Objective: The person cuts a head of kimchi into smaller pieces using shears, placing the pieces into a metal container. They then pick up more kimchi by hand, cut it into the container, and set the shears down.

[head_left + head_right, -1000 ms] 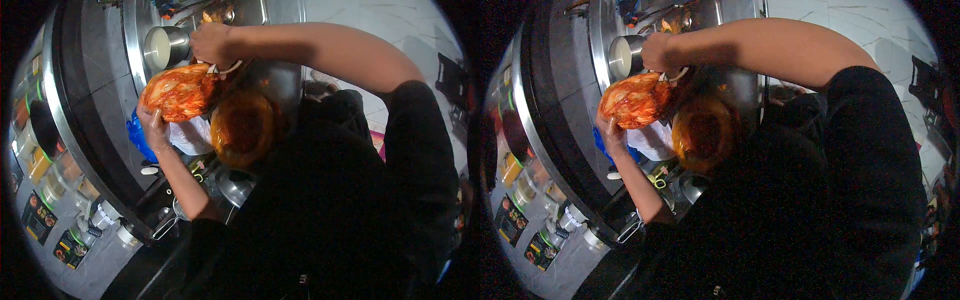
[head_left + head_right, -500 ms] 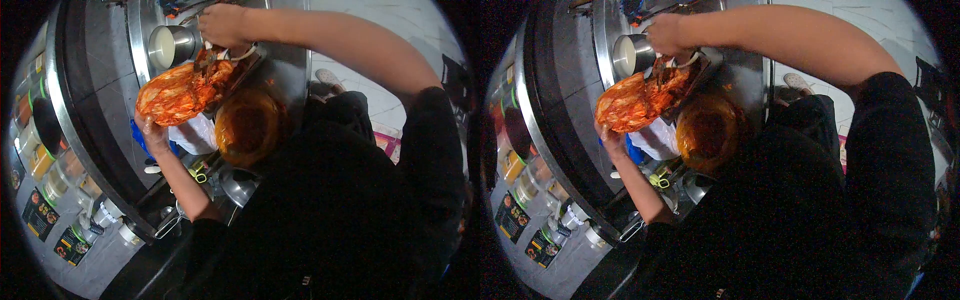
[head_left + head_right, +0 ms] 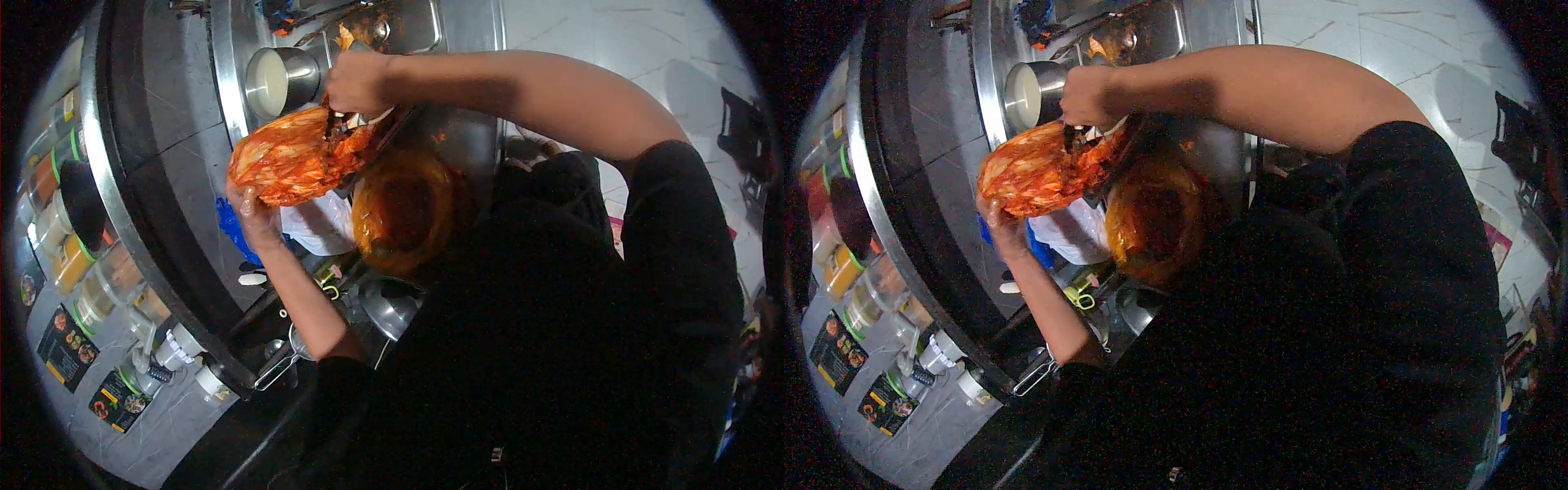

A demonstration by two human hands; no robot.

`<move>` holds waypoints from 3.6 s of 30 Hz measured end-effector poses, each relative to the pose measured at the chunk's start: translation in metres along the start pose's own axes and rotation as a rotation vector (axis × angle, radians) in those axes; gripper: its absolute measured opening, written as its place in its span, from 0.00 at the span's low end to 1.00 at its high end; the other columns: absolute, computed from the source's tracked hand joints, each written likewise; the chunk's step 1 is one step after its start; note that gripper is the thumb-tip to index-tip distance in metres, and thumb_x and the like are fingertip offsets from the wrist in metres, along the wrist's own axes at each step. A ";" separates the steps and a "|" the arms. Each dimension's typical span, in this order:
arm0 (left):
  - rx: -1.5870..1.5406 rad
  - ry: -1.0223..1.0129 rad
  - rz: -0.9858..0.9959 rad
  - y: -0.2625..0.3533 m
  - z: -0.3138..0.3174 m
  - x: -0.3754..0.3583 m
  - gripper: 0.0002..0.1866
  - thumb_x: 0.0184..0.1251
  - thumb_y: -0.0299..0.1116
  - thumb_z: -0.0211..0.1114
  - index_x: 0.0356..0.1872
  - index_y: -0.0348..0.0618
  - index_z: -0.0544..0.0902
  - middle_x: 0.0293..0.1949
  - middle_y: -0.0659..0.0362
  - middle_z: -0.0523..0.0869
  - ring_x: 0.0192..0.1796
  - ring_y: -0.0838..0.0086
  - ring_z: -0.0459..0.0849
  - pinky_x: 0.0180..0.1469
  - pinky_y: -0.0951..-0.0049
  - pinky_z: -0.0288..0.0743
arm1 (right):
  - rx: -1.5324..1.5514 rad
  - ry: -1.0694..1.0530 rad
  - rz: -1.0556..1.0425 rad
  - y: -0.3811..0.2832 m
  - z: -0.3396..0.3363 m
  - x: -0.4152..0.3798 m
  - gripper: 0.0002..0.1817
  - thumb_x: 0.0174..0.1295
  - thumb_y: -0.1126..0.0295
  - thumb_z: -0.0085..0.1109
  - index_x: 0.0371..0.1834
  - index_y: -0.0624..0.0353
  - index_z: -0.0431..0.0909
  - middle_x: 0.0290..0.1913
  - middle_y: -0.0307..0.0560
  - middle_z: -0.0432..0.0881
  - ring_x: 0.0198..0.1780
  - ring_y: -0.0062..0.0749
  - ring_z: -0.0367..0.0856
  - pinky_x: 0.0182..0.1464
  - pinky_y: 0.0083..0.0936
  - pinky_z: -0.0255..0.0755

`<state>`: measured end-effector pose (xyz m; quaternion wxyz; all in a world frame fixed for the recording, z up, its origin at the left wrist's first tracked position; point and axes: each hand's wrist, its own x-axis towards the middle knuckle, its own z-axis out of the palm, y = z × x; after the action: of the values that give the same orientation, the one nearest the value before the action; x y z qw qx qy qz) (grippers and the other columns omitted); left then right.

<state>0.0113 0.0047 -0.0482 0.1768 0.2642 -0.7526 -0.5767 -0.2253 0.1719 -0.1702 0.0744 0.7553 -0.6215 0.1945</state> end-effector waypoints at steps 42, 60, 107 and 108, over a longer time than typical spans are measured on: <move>-0.198 0.252 -0.483 0.007 -0.008 0.004 0.31 0.64 0.32 0.62 0.69 0.37 0.70 0.65 0.48 0.78 0.67 0.54 0.78 0.71 0.49 0.72 | 2.854 0.471 0.616 -0.291 0.108 -0.004 0.32 0.74 0.35 0.44 0.48 0.57 0.74 0.37 0.38 0.74 0.39 0.24 0.73 0.46 0.23 0.70; -0.240 0.222 -0.509 0.006 -0.030 0.001 0.31 0.66 0.36 0.62 0.69 0.36 0.71 0.65 0.48 0.80 0.66 0.54 0.80 0.69 0.49 0.74 | 2.713 0.315 0.875 -0.290 0.093 -0.017 0.28 0.70 0.40 0.58 0.24 0.51 0.72 0.19 0.34 0.72 0.19 0.21 0.73 0.25 0.23 0.68; -0.265 0.276 -0.438 0.033 -0.056 -0.020 0.30 0.63 0.34 0.56 0.66 0.29 0.72 0.64 0.40 0.79 0.64 0.48 0.80 0.68 0.42 0.75 | 2.710 0.296 0.471 -0.221 0.111 0.024 0.35 0.74 0.30 0.34 0.34 0.50 0.77 0.26 0.31 0.75 0.26 0.18 0.70 0.30 0.21 0.63; -0.232 0.306 -0.426 0.032 -0.054 -0.022 0.30 0.63 0.34 0.57 0.66 0.29 0.72 0.63 0.40 0.79 0.64 0.48 0.80 0.68 0.42 0.75 | 2.804 0.372 0.538 -0.212 0.096 0.022 0.36 0.74 0.30 0.35 0.32 0.50 0.77 0.25 0.31 0.75 0.26 0.18 0.71 0.29 0.21 0.64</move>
<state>0.0535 -0.0181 -0.0015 0.1923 0.4783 -0.5739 -0.6364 0.0023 0.1634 -0.2222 -0.6760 0.0306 -0.0237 0.7359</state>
